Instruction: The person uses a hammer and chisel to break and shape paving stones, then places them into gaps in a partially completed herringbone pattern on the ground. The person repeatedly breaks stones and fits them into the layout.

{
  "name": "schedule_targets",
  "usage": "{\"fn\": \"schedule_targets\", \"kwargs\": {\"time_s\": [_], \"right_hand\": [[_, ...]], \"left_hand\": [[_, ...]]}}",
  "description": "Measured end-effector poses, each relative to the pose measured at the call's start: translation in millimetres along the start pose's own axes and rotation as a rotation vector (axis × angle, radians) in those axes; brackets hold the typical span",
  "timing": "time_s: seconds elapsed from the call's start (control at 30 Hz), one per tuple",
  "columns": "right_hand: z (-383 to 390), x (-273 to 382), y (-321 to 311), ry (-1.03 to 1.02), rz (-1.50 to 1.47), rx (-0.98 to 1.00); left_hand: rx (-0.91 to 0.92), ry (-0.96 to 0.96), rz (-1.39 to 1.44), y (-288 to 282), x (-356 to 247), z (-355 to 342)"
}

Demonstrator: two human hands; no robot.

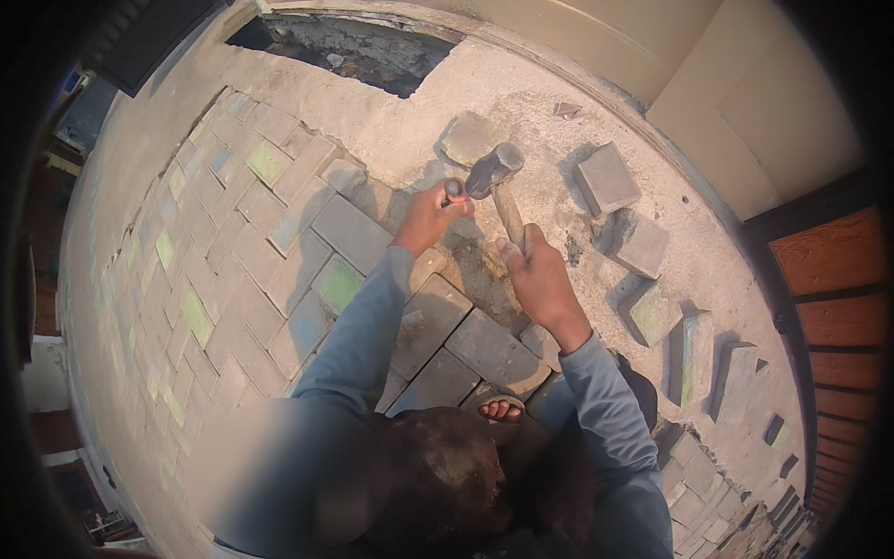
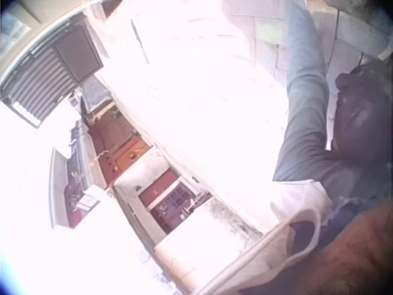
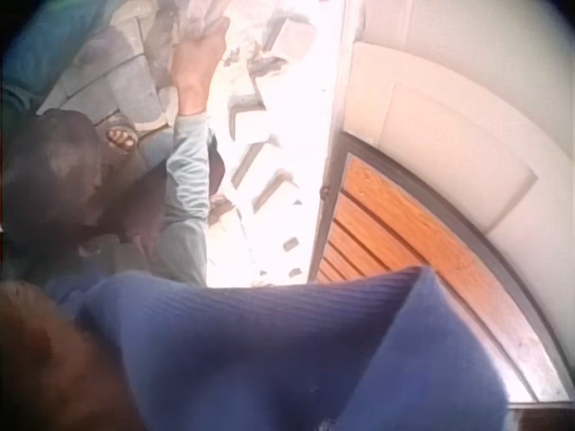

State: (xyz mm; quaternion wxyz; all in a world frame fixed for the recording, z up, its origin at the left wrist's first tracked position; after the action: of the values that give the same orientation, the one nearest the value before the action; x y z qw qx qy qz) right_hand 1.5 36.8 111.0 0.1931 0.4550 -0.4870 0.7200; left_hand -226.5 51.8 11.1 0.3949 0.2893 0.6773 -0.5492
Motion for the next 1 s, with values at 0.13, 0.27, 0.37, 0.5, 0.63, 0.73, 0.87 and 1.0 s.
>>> {"fn": "schedule_targets", "kwargs": {"time_s": [0.13, 0.27, 0.37, 0.5, 0.63, 0.73, 0.87, 1.0], "right_hand": [[17, 96, -42, -0.115, -0.432, -0.162], [-2, 174, -120, -0.843, -0.729, -0.192], [-14, 139, -91, -0.892, -0.521, -0.327], [-5, 28, -12, -0.375, 0.159, -0.256], [-5, -5, -8, -0.022, -0.036, 0.027], [9, 51, -40, -0.043, -0.284, -0.072], [16, 171, -99, -0.625, -0.744, -0.308], [-6, 181, -126, -1.102, -0.868, -0.265]], "left_hand": [[0.028, -0.013, -0.066, -4, 0, 7], [-0.014, 0.058, 0.019, 1, 0, 9], [0.002, 0.011, -0.04, 2, -6, 9], [0.031, -0.046, -0.111, 7, -18, 1], [-0.038, 0.045, -0.148, 7, -11, 2], [-0.014, -0.004, -0.127, 3, -13, 8], [-0.034, 0.028, -0.08, 0, -7, 15], [-0.032, 0.025, -0.073, 0, -12, 11]]}}
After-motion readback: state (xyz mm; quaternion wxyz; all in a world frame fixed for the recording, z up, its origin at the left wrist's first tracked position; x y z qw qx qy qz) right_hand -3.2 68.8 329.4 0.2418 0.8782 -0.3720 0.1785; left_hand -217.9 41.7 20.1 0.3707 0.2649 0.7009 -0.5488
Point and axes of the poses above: each hand's wrist, its own z-axis away from the middle knuckle, its own y-axis out of the palm, x = y × z, the point moved 3 cm from there along -z, towards the middle knuckle, and after that the axes turned 6 degrees about -z, right-handed, at the moved point
